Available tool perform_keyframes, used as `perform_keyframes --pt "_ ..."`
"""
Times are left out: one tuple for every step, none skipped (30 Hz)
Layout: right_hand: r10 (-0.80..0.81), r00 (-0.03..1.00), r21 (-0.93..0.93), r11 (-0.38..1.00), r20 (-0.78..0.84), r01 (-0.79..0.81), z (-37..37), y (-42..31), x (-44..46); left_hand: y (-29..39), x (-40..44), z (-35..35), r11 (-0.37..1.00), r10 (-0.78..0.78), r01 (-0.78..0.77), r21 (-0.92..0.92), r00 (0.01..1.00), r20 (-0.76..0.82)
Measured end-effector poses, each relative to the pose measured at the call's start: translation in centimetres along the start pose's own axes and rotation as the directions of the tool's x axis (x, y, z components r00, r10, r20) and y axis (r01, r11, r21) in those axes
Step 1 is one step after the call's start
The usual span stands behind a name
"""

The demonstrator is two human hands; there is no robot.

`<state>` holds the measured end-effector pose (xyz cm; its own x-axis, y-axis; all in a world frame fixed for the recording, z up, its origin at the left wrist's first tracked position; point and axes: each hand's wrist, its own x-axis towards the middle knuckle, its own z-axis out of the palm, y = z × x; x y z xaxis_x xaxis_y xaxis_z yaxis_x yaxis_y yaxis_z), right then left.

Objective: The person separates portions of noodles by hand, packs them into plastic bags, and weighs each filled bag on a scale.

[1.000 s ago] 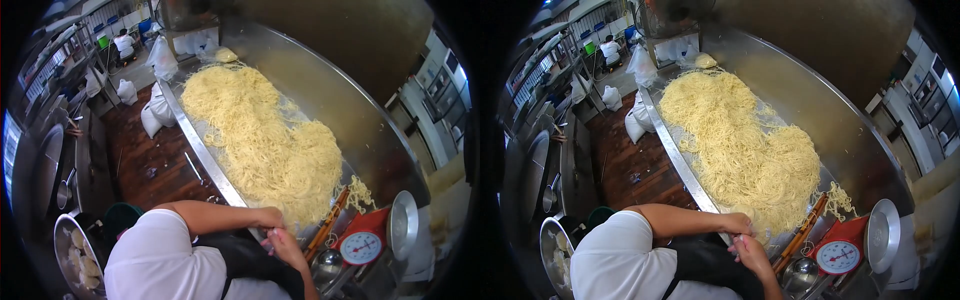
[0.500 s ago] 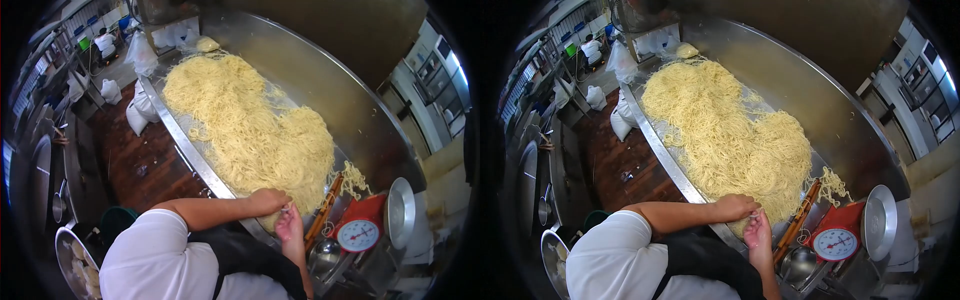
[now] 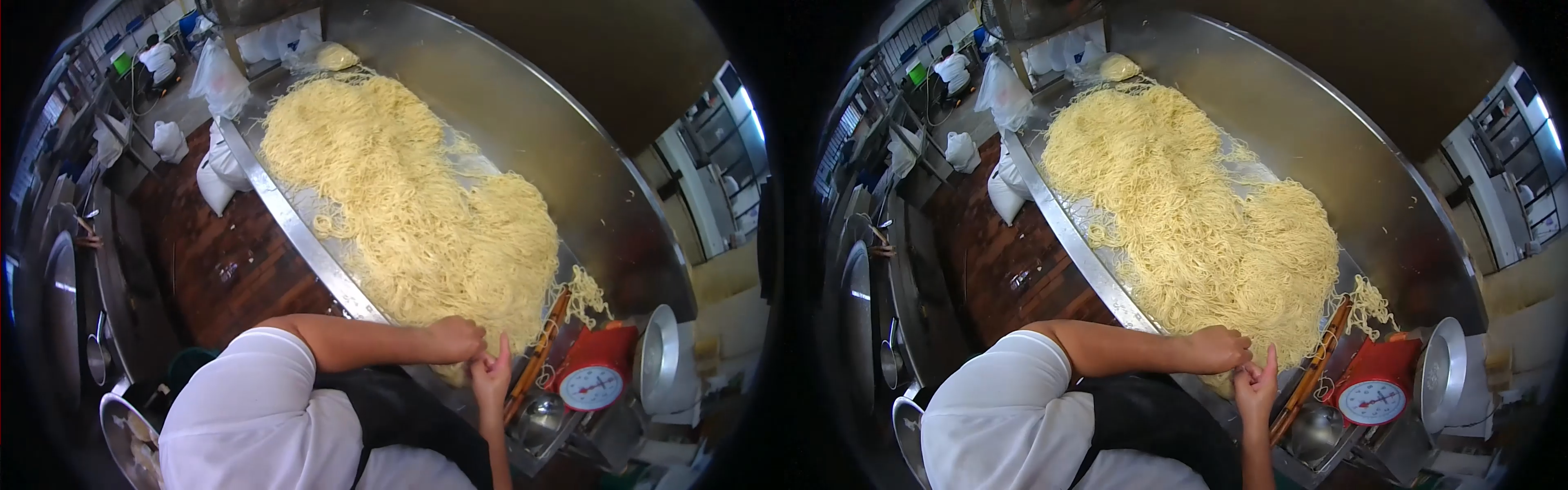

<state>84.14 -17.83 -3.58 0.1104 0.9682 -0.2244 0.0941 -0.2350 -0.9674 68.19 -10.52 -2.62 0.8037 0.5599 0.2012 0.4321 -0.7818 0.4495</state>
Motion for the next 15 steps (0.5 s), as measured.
perform_keyframes --pt "-0.028 1.0 -0.043 0.999 -0.005 0.028 0.0 0.6 -0.3 0.1 -0.2 0.4 0.999 -0.046 0.046 0.0 0.999 -0.019" --pt "-0.058 0.998 -0.084 0.995 -0.007 0.058 0.0 1.1 -0.4 0.3 -0.4 0.9 0.996 -0.093 0.093 0.001 0.995 -0.039" --pt "-0.053 0.999 -0.075 0.996 0.0 0.053 0.2 1.5 -0.4 0.5 -0.6 1.2 0.99 -0.14 0.141 0.005 0.988 -0.059" --pt "-0.053 0.999 -0.064 0.997 0.007 0.053 0.3 1.9 -0.2 0.7 -0.8 1.3 0.967 -0.244 0.244 -0.073 0.97 0.009" --pt "-0.057 0.998 -0.052 0.997 0.015 0.058 0.3 2.1 -0.1 0.9 -0.9 1.3 0.927 -0.338 0.347 -0.14 0.938 0.08" --pt "-0.074 0.997 -0.057 0.996 0.021 0.075 0.1 2.3 -0.1 1.2 -0.9 1.3 0.872 -0.424 0.448 -0.199 0.893 0.151" --pt "-0.095 0.995 -0.062 0.993 0.033 0.097 -0.2 2.5 -0.1 1.3 -0.9 1.1 0.681 -0.496 0.574 -0.455 0.818 0.29" --pt "-0.115 0.992 -0.065 0.991 0.051 0.118 -0.4 2.6 0.1 1.2 -1.1 1.0 0.4 -0.51 0.654 -0.643 0.741 0.436" --pt "-0.184 0.98 -0.065 0.98 0.069 0.188 -0.5 2.6 0.3 1.4 -1.3 1.0 0.062 -0.466 0.673 -0.737 0.673 0.575" --pt "-0.248 0.965 -0.058 0.966 0.085 0.253 -0.5 2.5 0.4 1.8 -1.5 1.6 -0.068 -0.454 0.653 -0.754 0.653 0.606" --pt "-0.308 0.947 -0.046 0.948 0.092 0.314 -0.6 2.4 0.3 2.1 -1.6 2.4 -0.195 -0.434 0.625 -0.756 0.636 0.638" --pt "-0.368 0.917 -0.165 0.905 0.154 0.391 -1.1 2.0 0.3 2.5 -1.5 2.9 -0.315 -0.407 0.59 -0.743 0.624 0.667" --pt "-0.421 0.881 -0.273 0.84 0.216 0.468 -1.7 1.1 0.4 3.1 -1.3 2.3 -0.236 -0.45 0.603 -0.762 0.627 0.636" --pt "-0.464 0.841 -0.371 0.756 0.278 0.54 -2.2 0.4 0.6 3.5 -1.2 1.4 -0.156 -0.487 0.616 -0.772 0.632 0.603" --pt "-0.477 0.819 -0.389 0.722 0.32 0.572 -2.5 0.0 0.8 4.1 -1.2 0.9 -0.079 -0.522 0.625 -0.777 0.638 0.566"
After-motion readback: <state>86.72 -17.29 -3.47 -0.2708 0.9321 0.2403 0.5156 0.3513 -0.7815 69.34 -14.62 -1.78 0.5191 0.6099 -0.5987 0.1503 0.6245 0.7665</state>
